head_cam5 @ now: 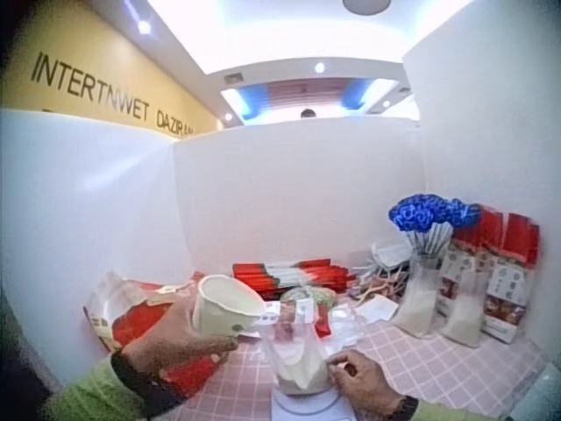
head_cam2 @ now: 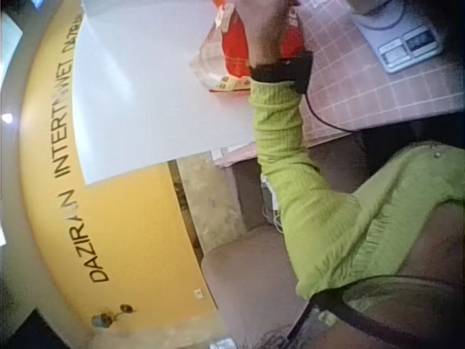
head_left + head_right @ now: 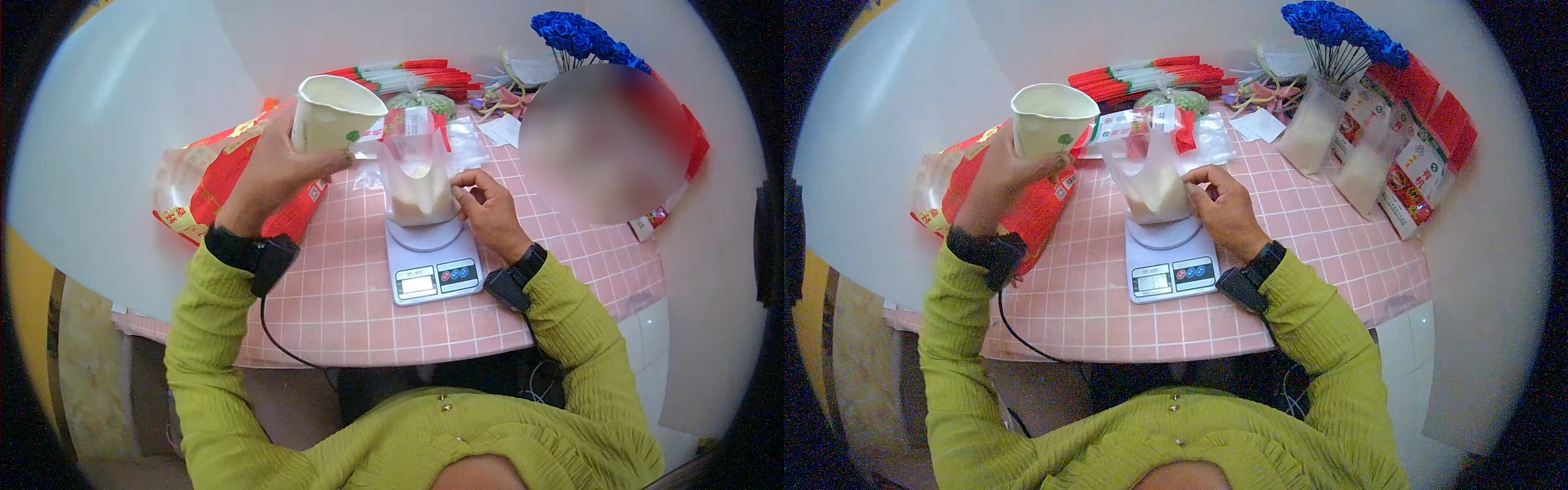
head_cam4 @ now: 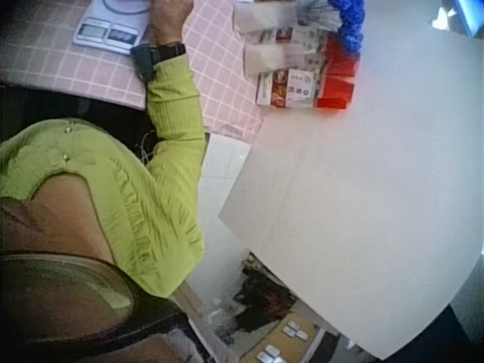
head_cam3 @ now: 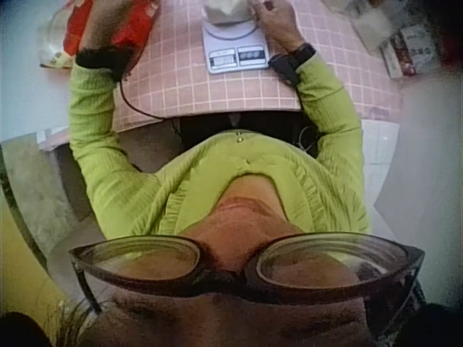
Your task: The person is weighing white food powder using a digital scale and pouring it into a plastic bag with a paper cup.
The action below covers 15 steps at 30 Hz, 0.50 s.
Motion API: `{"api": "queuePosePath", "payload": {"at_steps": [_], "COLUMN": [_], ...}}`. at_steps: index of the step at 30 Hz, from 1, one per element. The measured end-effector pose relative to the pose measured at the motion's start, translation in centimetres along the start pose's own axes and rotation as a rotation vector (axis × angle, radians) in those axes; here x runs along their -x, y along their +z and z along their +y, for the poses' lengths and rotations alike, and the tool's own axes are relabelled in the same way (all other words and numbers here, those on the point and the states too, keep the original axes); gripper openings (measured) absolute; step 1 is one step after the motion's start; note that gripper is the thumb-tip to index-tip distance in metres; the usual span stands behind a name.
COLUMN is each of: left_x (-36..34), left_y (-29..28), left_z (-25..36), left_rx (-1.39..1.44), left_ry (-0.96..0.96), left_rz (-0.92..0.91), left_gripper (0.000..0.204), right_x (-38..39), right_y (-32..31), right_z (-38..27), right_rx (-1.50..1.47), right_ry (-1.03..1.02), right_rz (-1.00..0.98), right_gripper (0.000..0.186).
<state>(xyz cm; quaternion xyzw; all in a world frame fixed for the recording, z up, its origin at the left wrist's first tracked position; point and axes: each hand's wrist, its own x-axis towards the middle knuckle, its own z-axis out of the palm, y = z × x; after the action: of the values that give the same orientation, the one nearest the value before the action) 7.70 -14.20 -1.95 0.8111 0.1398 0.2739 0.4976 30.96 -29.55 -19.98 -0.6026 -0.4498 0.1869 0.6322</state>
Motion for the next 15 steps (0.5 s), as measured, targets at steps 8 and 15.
{"api": "queuePosePath", "payload": {"at_steps": [8,15], "left_x": [-2.3,-3.0], "left_y": [-0.5,-0.6], "left_z": [2.0,1.8], "left_rx": [-0.407,-0.649], "left_ry": [0.103,0.178], "left_rz": [-0.106,-0.175], "left_gripper": [0.055,0.055], "right_x": [0.1,0.1], "right_y": [0.2,0.3], "right_z": [-0.6,-1.0], "right_rx": [-0.041,-0.042], "right_ry": [0.011,0.009], "right_rz": [-0.012,-0.010], "right_gripper": [0.016,0.014]}}
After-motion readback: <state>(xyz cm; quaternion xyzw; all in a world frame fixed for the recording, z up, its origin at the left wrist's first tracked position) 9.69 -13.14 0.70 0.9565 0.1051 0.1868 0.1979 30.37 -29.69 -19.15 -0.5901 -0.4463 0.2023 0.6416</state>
